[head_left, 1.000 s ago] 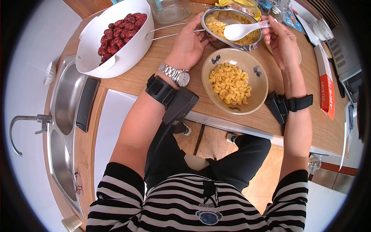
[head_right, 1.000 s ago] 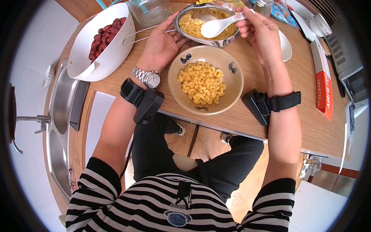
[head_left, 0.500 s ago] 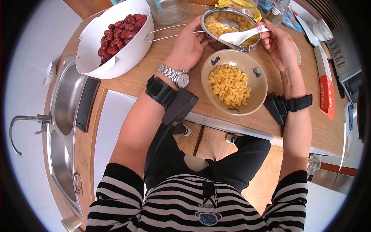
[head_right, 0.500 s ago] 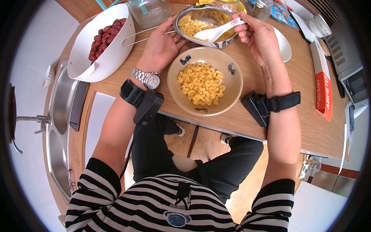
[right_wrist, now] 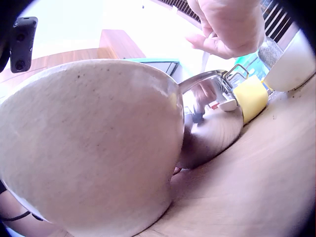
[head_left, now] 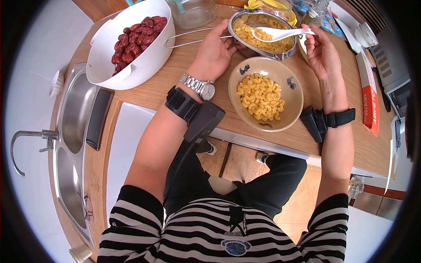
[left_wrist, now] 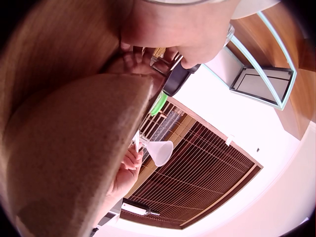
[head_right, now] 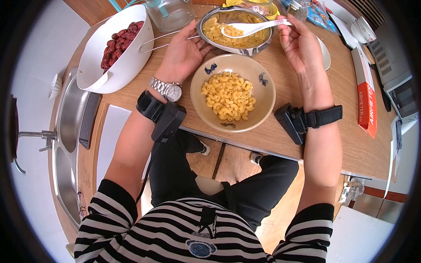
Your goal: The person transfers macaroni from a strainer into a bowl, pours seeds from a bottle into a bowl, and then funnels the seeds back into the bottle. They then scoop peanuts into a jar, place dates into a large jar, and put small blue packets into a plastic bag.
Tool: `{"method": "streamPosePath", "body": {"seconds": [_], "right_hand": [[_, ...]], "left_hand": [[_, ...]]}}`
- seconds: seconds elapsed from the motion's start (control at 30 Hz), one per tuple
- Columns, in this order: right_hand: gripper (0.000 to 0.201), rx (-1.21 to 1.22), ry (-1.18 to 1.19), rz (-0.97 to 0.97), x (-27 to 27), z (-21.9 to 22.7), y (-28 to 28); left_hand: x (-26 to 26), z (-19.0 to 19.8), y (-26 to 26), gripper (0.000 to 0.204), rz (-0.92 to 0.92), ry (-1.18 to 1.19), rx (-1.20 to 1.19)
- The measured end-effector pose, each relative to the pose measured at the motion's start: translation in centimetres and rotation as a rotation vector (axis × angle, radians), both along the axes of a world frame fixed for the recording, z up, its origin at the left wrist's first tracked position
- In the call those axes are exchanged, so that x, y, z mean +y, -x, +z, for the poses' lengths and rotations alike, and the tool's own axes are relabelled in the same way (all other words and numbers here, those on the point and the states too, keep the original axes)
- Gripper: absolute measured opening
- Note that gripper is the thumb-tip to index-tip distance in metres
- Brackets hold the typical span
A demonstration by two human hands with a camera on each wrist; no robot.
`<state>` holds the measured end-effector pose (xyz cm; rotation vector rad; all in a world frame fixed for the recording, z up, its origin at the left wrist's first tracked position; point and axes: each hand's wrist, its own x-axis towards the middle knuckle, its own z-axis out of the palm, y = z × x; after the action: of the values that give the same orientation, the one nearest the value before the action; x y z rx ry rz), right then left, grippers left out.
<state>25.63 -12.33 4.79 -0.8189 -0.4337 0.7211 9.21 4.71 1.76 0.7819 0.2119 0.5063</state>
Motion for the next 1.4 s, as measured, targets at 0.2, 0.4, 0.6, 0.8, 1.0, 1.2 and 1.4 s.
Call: {"method": "streamPosePath", "body": {"seconds": [0.2, 0.4, 0.6, 0.8, 1.0, 1.2, 1.4], "right_hand": [[0.022, 0.012, -0.108, 0.045, -0.1, 0.6, 0.3], [0.029, -0.116, -0.166, 0.208, -0.4, 1.1, 1.1], [0.032, -0.389, -0.208, 0.332, -0.5, 1.0, 1.4], [0.029, -0.324, -0.229, 0.173, -0.7, 1.1, 1.1], [0.029, -0.526, 0.075, -0.193, 0.2, 1.2, 1.7], [0.024, -0.685, 0.255, -0.276, 0.6, 0.6, 2.2], [0.023, -0.761, 0.372, -0.264, 0.6, 0.6, 2.4]], "left_hand": [[-0.1, 0.1, 0.1, 0.021, 0.0, -0.014, -0.002], [0.1, -0.1, -0.1, 0.021, -0.009, -0.014, 0.003], [0.2, -0.3, -0.1, 0.021, -0.015, -0.025, 0.004], [0.1, -0.2, 0.0, 0.021, -0.011, -0.033, -0.009], [0.0, -0.1, 0.0, 0.022, -0.004, -0.023, -0.004], [-0.1, 0.1, 0.0, 0.021, 0.002, -0.022, -0.001], [-0.1, 0.1, 0.1, 0.021, 0.004, -0.027, -0.005]]}}
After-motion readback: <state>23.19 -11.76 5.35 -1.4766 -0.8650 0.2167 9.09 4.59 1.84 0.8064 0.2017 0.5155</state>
